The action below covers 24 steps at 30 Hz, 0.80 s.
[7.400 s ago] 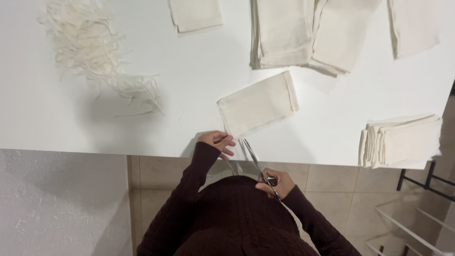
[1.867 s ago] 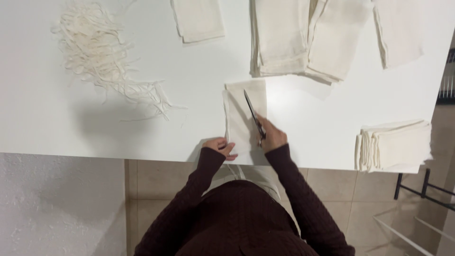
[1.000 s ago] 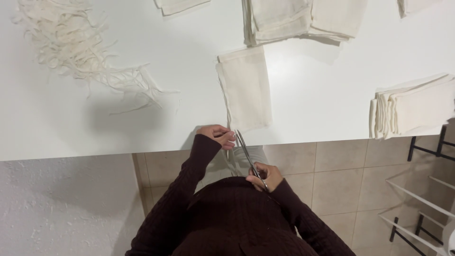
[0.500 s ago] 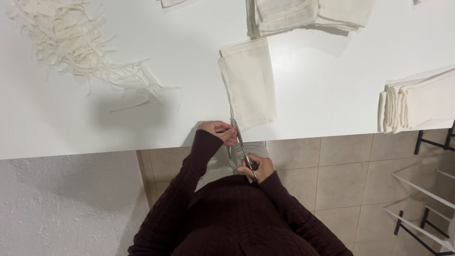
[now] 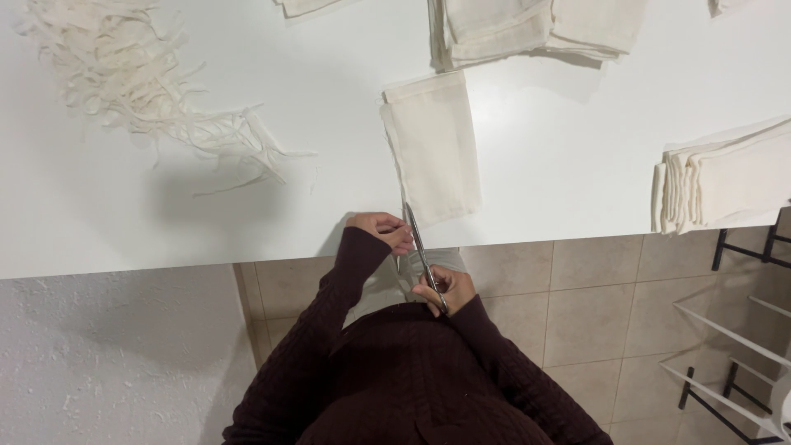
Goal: Trimming excess material from folded fabric pieces using scissors at a workbench.
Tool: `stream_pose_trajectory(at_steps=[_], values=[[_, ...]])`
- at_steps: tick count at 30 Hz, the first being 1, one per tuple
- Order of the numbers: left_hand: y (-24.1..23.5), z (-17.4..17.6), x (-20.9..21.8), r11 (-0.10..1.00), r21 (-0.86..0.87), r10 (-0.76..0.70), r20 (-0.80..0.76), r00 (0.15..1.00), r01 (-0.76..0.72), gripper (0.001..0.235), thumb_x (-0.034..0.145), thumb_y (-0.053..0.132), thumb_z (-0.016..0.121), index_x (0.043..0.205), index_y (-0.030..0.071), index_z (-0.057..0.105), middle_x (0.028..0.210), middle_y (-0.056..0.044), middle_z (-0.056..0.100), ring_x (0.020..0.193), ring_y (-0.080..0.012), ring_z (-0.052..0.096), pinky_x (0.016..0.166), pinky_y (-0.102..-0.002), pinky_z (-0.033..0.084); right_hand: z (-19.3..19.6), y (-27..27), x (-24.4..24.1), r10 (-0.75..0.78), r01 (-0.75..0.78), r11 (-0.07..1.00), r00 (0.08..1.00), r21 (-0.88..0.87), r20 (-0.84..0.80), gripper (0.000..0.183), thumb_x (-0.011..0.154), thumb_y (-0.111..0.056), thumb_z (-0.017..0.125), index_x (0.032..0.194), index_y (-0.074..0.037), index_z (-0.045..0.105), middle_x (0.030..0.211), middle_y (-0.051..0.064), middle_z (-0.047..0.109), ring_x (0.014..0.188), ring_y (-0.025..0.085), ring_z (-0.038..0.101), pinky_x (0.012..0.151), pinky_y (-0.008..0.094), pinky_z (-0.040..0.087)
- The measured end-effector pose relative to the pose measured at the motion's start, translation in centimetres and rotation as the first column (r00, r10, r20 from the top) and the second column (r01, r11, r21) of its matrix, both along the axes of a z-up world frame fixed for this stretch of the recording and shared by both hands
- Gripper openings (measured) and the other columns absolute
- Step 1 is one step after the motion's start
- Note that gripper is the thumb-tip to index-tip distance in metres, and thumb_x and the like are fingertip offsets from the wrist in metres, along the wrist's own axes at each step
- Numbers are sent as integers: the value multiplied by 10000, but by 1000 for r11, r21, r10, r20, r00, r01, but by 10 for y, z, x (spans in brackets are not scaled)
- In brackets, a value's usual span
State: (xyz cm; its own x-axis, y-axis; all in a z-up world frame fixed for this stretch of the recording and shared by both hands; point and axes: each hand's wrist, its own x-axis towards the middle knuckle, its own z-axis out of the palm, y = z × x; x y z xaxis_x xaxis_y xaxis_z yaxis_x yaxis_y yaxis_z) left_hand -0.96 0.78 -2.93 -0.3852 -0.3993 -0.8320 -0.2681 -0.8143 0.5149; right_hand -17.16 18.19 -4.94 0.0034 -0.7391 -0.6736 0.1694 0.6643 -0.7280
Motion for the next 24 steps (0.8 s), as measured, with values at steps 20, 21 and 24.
stream_pose_trajectory(at_steps=[20, 21, 24], values=[[3, -1, 4, 1000, 2, 17, -21, 1000, -17, 284, 867, 112, 752, 1069, -83, 706, 977, -298, 738, 804, -288, 765, 739, -331, 674, -5, -27, 0, -10, 10, 1000, 1000, -25, -10, 209, 886, -94, 784, 776, -7, 628, 403, 108, 540, 307, 138, 493, 381, 204, 397], [3, -3, 3, 1000, -12, 4, -17, 1000, -4, 260, 863, 108, 759, 1049, -70, 719, 960, -290, 743, 793, -286, 769, 733, -329, 678, -6, -28, 0, -15, 15, 1000, 1000, -22, -17, 205, 883, -84, 783, 773, -7, 628, 404, 104, 534, 303, 137, 492, 379, 203, 398], [1, 4, 4, 1000, -15, 0, -10, 1000, -1, 276, 868, 126, 764, 1053, -73, 718, 976, -299, 740, 807, -290, 765, 738, -330, 666, -7, -28, -1, -21, 21, 1000, 1000, -4, -1, 220, 889, -78, 779, 769, 13, 618, 413, 112, 524, 298, 142, 488, 363, 215, 397]])
